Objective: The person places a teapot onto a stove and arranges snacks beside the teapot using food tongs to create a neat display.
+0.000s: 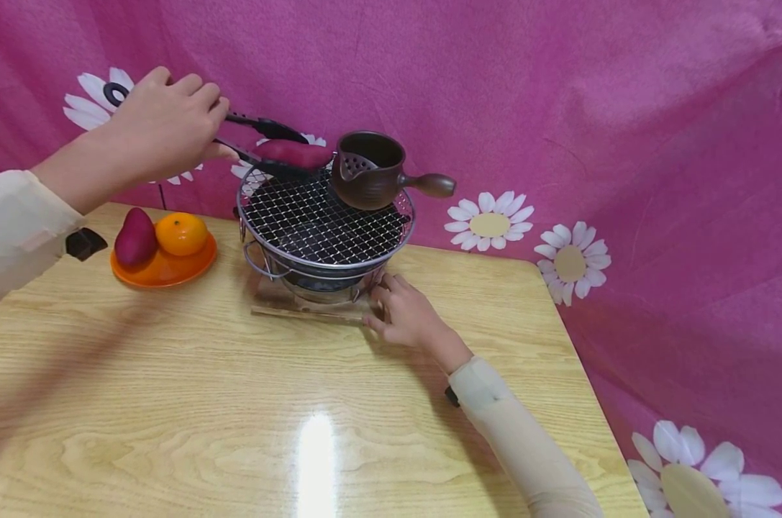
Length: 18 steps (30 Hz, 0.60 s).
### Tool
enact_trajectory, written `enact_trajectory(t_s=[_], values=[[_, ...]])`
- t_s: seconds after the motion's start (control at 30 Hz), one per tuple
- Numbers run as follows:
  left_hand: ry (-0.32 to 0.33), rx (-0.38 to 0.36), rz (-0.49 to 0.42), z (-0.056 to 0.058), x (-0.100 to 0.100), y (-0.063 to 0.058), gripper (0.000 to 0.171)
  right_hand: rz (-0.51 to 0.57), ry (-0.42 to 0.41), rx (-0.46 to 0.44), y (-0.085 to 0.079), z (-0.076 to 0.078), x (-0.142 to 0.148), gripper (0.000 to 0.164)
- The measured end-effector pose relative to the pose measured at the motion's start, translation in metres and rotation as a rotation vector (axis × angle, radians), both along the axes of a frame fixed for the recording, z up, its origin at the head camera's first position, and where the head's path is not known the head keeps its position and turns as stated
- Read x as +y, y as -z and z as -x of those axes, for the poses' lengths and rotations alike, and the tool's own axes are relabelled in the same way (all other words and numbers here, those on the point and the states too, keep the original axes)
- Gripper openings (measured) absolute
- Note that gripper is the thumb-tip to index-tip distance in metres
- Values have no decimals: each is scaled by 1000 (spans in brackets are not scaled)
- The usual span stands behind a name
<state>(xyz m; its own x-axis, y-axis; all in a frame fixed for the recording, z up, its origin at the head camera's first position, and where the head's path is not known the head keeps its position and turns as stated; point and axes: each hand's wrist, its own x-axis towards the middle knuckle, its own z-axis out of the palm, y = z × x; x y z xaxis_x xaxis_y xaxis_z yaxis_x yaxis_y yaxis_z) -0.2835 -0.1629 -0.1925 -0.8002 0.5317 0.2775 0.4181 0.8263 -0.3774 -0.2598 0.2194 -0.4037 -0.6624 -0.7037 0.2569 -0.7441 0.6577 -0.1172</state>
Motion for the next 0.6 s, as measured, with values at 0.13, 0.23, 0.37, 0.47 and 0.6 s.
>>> enact_trajectory(t_s=[0.13,0.23,0.37,0.47,0.6], values=[[0,-6,-6,1,2,0,65,6,-2,2,0,0,0,30],[3,-4,-9,2,4,1,64,9,-3,3,1,0,0,29],[6,0,-5,3,5,3,64,4,0,-3,1,0,0,29],[3,-5,1,3,5,4,64,0,-3,-5,1,0,-1,28],[-3,-14,2,2,5,4,65,-3,-8,-9,0,0,-2,29]])
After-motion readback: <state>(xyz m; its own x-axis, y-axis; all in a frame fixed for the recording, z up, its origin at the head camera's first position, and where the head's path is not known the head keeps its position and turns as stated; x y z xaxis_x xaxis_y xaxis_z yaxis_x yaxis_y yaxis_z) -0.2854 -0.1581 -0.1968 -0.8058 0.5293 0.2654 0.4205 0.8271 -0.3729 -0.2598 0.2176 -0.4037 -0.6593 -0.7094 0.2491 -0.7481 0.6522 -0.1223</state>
